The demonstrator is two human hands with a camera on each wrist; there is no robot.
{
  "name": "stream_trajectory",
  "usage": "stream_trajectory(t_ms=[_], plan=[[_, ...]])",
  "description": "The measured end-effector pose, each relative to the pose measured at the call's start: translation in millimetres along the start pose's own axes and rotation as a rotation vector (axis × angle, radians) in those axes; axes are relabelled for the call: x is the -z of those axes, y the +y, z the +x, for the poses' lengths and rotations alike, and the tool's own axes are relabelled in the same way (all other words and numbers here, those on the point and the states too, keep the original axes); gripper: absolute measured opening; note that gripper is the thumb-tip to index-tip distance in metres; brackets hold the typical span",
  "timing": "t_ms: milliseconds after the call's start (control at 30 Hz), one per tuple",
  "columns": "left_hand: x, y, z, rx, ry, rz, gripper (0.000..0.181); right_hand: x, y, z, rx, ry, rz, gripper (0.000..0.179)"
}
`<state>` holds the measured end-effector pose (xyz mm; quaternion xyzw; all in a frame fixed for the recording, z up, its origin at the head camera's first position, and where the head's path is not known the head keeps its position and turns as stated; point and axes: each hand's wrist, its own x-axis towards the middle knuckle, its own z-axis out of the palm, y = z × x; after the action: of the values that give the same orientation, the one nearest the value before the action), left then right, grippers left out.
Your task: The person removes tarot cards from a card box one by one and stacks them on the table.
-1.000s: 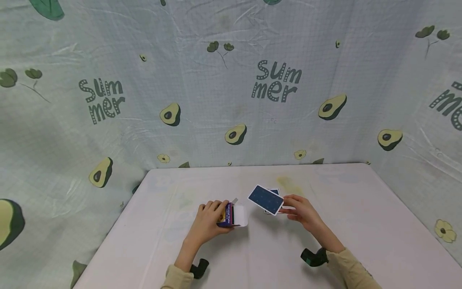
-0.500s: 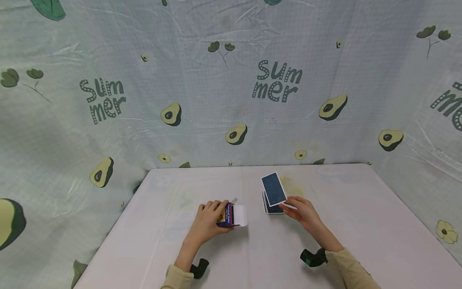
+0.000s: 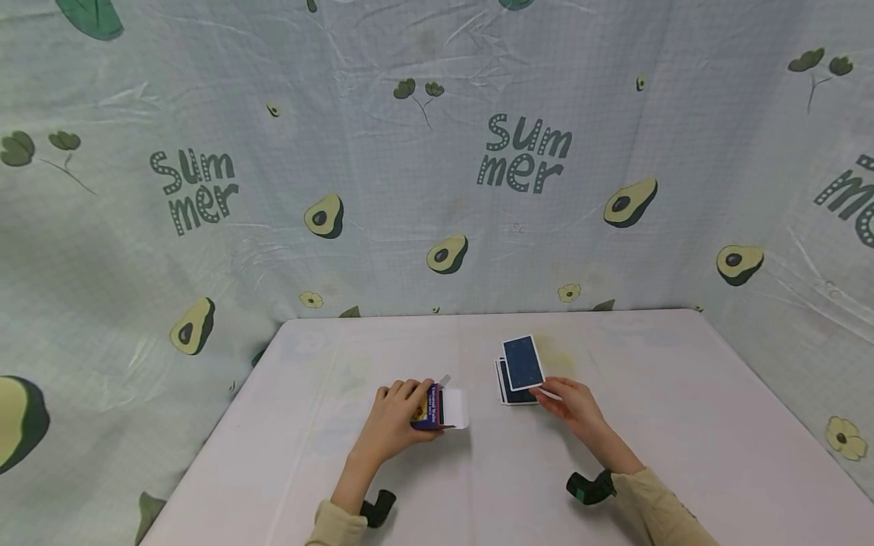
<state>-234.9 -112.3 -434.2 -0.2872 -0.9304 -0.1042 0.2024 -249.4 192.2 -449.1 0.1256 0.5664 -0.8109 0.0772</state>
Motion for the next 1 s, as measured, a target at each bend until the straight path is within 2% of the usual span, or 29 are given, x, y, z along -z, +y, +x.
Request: stream_trajectory(t_ms=[233, 533, 767, 1000], plan=[[0.4, 0.6, 0.3, 0.008, -0.014, -0.014, 0.075, 4.1, 7.7, 4.5, 0.000, -0.002, -0.009, 0.048], [-0.5, 0.5, 0.0, 0.006, -0.008, -0.021, 0.076, 7.6, 17.8, 10.3, -0.014, 0.020, 0.005, 0.049], [-2.2, 0.4, -0.3, 0.000, 0.000, -0.008, 0.076, 8.1, 22.4, 16.9, -0.033, 0.064, -0.041, 0.048], [-1.0, 1.3, -0.1, -0.010, 0.015, -0.016, 0.076, 10.0, 24.1, 18.6, -0.032, 0.060, -0.053, 0.047]])
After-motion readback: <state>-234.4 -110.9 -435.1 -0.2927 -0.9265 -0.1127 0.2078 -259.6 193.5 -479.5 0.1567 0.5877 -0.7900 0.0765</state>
